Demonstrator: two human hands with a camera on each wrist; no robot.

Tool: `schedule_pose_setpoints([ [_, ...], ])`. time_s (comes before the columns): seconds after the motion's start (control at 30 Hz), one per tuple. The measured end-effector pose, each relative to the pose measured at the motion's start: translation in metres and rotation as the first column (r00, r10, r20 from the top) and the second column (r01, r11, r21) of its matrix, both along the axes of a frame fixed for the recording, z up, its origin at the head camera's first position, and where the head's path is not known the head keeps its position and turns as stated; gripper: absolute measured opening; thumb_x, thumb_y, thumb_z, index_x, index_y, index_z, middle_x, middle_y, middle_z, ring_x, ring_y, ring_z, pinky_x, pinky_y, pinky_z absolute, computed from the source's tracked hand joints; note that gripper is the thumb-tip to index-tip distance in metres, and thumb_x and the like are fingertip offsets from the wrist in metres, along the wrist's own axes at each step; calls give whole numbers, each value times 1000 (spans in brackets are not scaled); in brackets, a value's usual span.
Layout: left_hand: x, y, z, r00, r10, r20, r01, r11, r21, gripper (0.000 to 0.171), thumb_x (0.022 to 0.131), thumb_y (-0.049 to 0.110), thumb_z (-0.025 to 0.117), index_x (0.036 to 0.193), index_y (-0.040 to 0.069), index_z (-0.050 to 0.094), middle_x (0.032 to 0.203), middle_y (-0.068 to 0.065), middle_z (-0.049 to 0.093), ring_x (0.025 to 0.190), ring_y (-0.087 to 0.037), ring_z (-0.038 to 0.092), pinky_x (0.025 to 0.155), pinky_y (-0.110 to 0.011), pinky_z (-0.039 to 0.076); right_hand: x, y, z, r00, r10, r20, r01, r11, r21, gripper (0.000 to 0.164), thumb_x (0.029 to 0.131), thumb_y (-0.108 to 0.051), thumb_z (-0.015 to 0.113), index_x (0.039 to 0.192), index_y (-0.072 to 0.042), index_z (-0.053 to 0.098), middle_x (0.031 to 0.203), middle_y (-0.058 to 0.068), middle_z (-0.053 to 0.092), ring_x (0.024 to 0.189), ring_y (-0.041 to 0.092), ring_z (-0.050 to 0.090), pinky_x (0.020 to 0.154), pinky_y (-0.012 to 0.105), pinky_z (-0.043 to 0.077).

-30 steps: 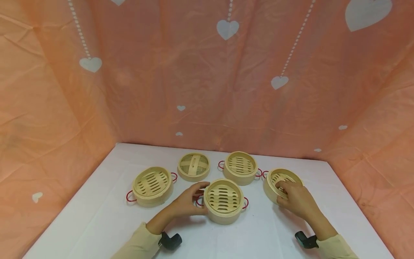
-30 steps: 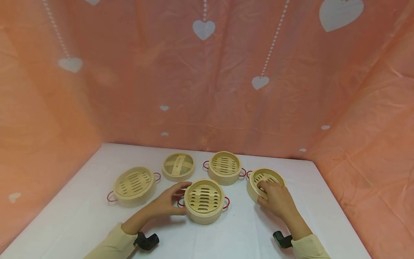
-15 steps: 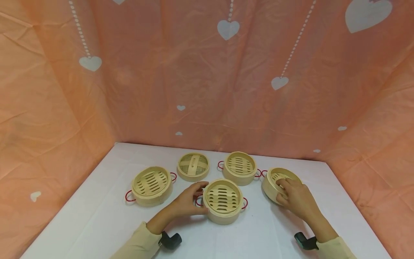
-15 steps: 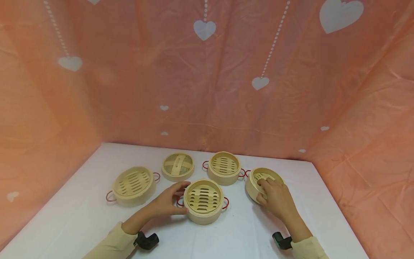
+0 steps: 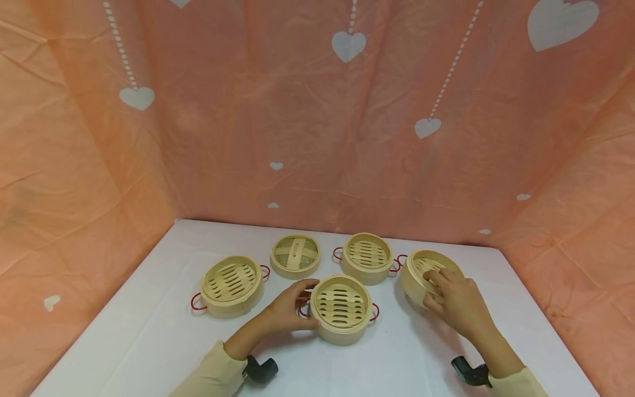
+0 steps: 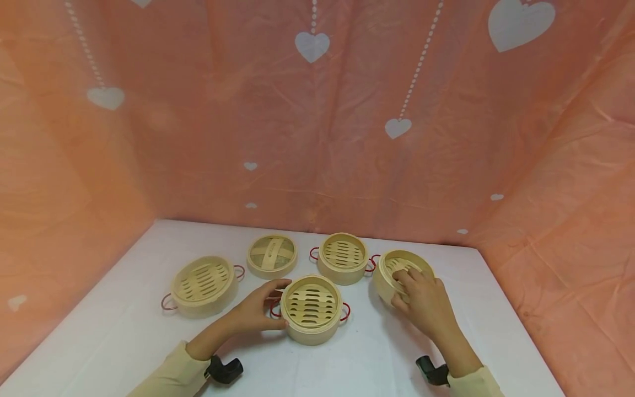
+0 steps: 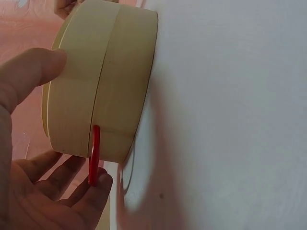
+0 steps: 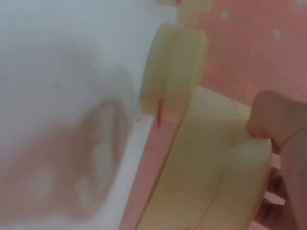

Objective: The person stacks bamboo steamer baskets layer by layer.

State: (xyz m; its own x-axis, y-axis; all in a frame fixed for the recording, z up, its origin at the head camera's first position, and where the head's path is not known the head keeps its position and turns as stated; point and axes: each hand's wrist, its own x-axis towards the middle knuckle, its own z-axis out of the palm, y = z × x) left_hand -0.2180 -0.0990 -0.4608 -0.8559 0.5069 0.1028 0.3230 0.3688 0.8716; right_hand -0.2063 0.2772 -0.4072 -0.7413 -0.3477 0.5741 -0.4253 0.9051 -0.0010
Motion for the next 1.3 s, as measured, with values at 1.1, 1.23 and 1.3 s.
schedule_pose_setpoints([
  [1.1, -2, -1, 1, 1000, -25, 18, 24, 999, 23, 85, 71, 19, 83, 142, 4, 39, 141, -13, 48, 126, -31, 52, 105, -42, 43, 22, -55, 21, 972, 220, -78, -219, 975, 20, 33, 61, -21, 72, 93, -21, 68, 78, -9, 50, 76, 12, 50, 64, 34, 39],
  [1.23, -2, -1, 1, 999, -32, 23, 31, 999, 31, 84, 71, 18, 83, 141, 4, 39, 141, -13, 48, 127, -31, 52, 105, -42, 43, 23, -63, 22, 967, 243, -76, -242, 970, 15, 32, 61, -20, 72, 93, -22, 67, 76, -11, 48, 75, 10, 49, 65, 32, 38],
  [1.3, -2, -1, 1, 999, -33, 26, 32, 999, 31, 84, 72, 17, 83, 141, 4, 38, 141, -13, 47, 127, -31, 52, 105, -42, 43, 24, -66, 23, 963, 256, -79, -256, 967, 14, 32, 62, -19, 72, 93, -22, 67, 76, -11, 46, 75, 9, 47, 65, 32, 38],
])
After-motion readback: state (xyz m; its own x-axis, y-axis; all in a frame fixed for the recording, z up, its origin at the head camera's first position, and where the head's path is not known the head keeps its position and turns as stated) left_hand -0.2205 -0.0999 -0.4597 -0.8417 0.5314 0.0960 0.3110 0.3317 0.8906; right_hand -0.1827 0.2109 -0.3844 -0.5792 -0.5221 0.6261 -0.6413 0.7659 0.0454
